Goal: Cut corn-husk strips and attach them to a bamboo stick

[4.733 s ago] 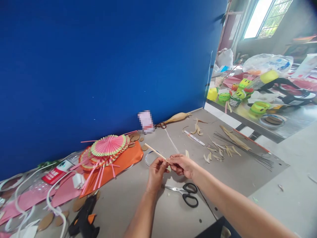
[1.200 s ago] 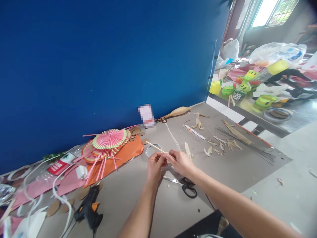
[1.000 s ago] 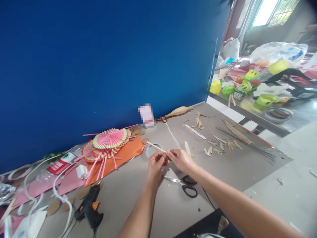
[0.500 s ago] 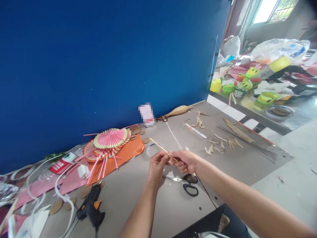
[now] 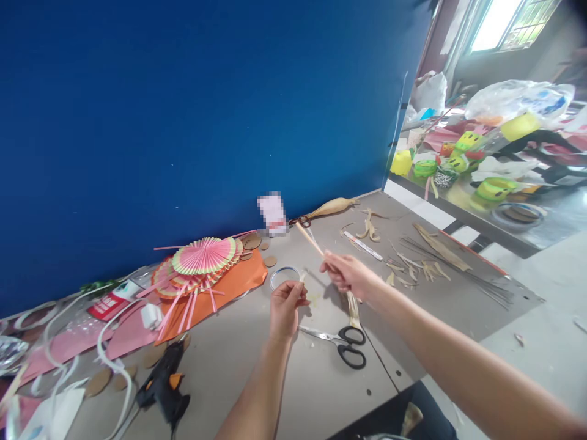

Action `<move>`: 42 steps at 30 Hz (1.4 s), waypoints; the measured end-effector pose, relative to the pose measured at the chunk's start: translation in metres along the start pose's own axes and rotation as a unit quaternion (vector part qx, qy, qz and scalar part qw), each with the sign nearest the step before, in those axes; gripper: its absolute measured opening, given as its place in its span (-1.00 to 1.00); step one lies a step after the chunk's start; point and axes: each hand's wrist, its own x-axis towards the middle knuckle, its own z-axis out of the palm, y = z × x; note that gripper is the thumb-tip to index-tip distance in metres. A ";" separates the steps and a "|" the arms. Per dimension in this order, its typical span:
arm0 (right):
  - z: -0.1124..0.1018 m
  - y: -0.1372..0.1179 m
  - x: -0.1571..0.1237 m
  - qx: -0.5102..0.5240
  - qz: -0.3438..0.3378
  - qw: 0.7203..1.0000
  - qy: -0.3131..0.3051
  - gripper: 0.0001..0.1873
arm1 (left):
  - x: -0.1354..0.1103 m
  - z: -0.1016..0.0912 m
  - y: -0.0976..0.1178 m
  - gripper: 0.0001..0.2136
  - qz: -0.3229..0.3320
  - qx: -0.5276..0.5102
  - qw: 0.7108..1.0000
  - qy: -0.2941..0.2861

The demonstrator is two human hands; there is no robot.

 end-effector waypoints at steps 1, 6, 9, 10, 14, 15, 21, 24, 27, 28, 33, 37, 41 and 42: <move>0.005 0.007 -0.001 -0.025 -0.028 0.999 0.008 -0.64 | 0.000 0.001 0.000 -0.80 0.000 -0.001 1.000 0.004; 0.029 0.036 -0.002 -0.147 -0.101 0.983 0.051 -0.68 | 0.001 0.001 -0.001 -0.78 -0.006 0.003 1.000 0.011; 0.034 0.039 0.000 -0.241 -0.118 0.961 0.063 -0.72 | 0.001 0.000 -0.002 -0.77 -0.006 0.018 1.000 0.010; 0.034 0.039 0.000 -0.276 -0.130 0.950 0.071 -0.74 | 0.001 0.000 -0.002 -0.77 -0.005 0.023 1.000 0.008; 0.032 0.034 -0.003 -0.396 -0.176 0.894 0.113 -0.73 | 0.001 0.000 -0.004 -0.79 -0.006 0.028 1.000 -0.006; 0.032 0.033 -0.003 -0.407 -0.180 0.888 0.118 -0.73 | 0.001 0.000 -0.004 -0.80 -0.006 0.027 1.000 -0.010; 0.030 0.032 0.003 -0.343 -0.142 0.924 0.097 -0.65 | 0.000 0.000 -0.002 -0.83 -0.007 0.022 0.999 -0.023; 0.030 0.031 0.003 -0.320 -0.130 0.935 0.087 -0.64 | -0.001 0.000 -0.002 -0.84 -0.013 0.018 0.999 -0.031; 0.032 0.029 -0.001 -0.358 -0.136 0.919 0.096 -0.65 | -0.001 0.000 -0.002 -0.83 -0.012 0.019 0.999 -0.028; 0.033 0.028 -0.003 -0.378 -0.144 0.909 0.103 -0.67 | 0.000 0.000 -0.003 -0.82 -0.010 0.021 0.999 -0.025; 0.036 0.030 -0.007 -0.419 -0.170 0.883 0.121 -0.71 | 0.001 0.000 -0.005 -0.80 -0.008 0.024 1.000 -0.017; 0.035 0.032 -0.001 -0.329 -0.127 0.930 0.106 -0.67 | 0.000 -0.001 -0.004 -0.81 0.012 0.024 0.999 -0.018; 0.031 0.035 0.004 -0.124 -0.022 0.992 0.021 -0.68 | -0.002 -0.001 -0.002 -0.83 0.020 0.022 0.999 -0.037; 0.030 0.036 0.004 -0.081 0.002 0.997 -0.001 -0.68 | -0.002 -0.001 -0.001 -0.84 0.019 0.018 0.999 -0.042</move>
